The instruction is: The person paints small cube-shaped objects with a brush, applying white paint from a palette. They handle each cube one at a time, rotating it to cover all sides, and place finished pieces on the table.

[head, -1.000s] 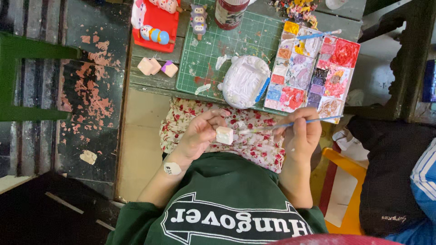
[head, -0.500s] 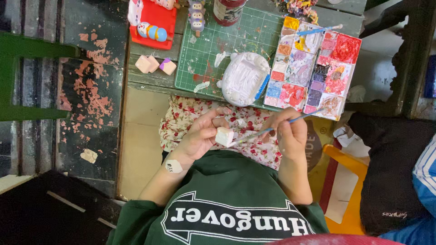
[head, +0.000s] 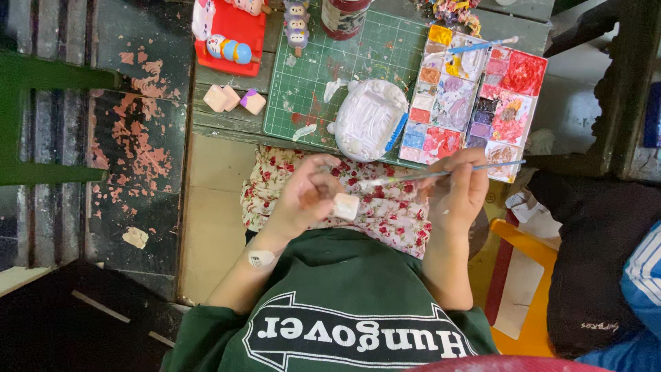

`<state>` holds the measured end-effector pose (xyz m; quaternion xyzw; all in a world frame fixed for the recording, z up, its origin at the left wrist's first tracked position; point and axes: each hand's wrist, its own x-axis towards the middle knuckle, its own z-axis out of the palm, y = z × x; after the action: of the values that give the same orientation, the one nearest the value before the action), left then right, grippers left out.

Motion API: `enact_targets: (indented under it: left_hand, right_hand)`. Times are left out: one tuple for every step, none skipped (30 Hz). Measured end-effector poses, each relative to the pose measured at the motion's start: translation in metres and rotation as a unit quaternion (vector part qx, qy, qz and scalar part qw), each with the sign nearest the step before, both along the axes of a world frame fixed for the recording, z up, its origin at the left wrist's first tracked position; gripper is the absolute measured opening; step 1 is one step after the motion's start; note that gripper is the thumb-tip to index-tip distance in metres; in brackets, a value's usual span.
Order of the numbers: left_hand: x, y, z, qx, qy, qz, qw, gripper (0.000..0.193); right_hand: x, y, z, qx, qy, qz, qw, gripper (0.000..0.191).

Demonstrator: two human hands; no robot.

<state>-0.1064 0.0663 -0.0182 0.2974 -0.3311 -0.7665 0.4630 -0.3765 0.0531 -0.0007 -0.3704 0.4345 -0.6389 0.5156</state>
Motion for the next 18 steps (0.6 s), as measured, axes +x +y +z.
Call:
enact_targets:
  left_hand:
    - [0.001, 0.004, 0.007, -0.057, -0.118, 0.029, 0.991, 0.068]
    - [0.0, 0.006, 0.012, -0.114, -0.233, 0.057, 0.964, 0.068]
    - [-0.001, 0.004, 0.016, -0.189, -0.287, 0.086, 0.935, 0.067]
    - [-0.001, 0.002, 0.02, -0.263, -0.338, 0.115, 0.897, 0.067]
    - [-0.002, -0.001, 0.022, -0.335, -0.385, 0.142, 0.848, 0.067]
    - [-0.002, -0.001, 0.025, -0.328, -0.399, 0.133, 0.846, 0.068]
    - [-0.002, -0.001, 0.027, -0.322, -0.412, 0.125, 0.843, 0.068]
    - [-0.002, -0.001, 0.029, -0.315, -0.425, 0.115, 0.841, 0.068]
    - [-0.003, 0.0, 0.029, -0.333, -0.416, 0.129, 0.837, 0.068]
    - [-0.004, -0.001, 0.029, -0.351, -0.406, 0.143, 0.831, 0.067]
    - [-0.005, 0.0, 0.029, -0.369, -0.396, 0.157, 0.826, 0.066]
    - [-0.006, 0.0, 0.029, -0.376, -0.401, 0.165, 0.819, 0.066]
    - [-0.006, 0.001, 0.028, -0.384, -0.405, 0.173, 0.811, 0.066]
    - [-0.006, 0.001, 0.027, -0.391, -0.41, 0.182, 0.804, 0.065]
    - [-0.006, 0.002, 0.027, -0.387, -0.407, 0.181, 0.807, 0.066]
    - [-0.006, 0.002, 0.026, -0.382, -0.404, 0.18, 0.811, 0.066]
    - [-0.006, 0.002, 0.026, -0.378, -0.401, 0.178, 0.815, 0.066]
    - [-0.005, 0.002, 0.025, -0.383, -0.394, 0.178, 0.816, 0.066]
  right_hand:
    - [0.001, 0.001, 0.001, -0.008, 0.0, -0.002, 1.0, 0.021]
    - [0.001, 0.002, 0.002, -0.016, 0.0, -0.005, 1.0, 0.021]
    - [0.002, 0.003, 0.003, -0.026, 0.024, 0.009, 0.999, 0.021]
    - [0.003, 0.004, 0.004, -0.037, 0.047, 0.024, 0.998, 0.021]
    - [0.004, 0.006, 0.004, -0.048, 0.069, 0.039, 0.996, 0.02]
    - [0.006, 0.007, 0.003, -0.057, 0.078, 0.052, 0.994, 0.02]
    - [0.007, 0.008, 0.003, -0.066, 0.088, 0.065, 0.992, 0.02]
    - [0.007, 0.009, 0.003, -0.074, 0.097, 0.077, 0.99, 0.02]
    - [0.007, 0.01, 0.003, -0.064, 0.107, 0.084, 0.989, 0.02]
    - [0.006, 0.009, 0.003, -0.056, 0.118, 0.091, 0.987, 0.02]
    - [0.006, 0.009, 0.003, -0.047, 0.128, 0.097, 0.986, 0.019]
    - [0.004, 0.009, 0.004, -0.04, 0.13, 0.076, 0.988, 0.02]
    - [0.003, 0.008, 0.004, -0.035, 0.131, 0.055, 0.989, 0.02]
    - [0.003, 0.008, 0.005, -0.029, 0.132, 0.035, 0.99, 0.021]
    - [0.002, 0.008, 0.005, -0.033, 0.114, 0.038, 0.992, 0.021]
    - [0.003, 0.009, 0.005, -0.038, 0.096, 0.04, 0.994, 0.022]
    - [0.003, 0.009, 0.005, -0.043, 0.077, 0.041, 0.995, 0.023]
    - [0.004, 0.01, 0.004, -0.05, 0.097, 0.057, 0.992, 0.023]
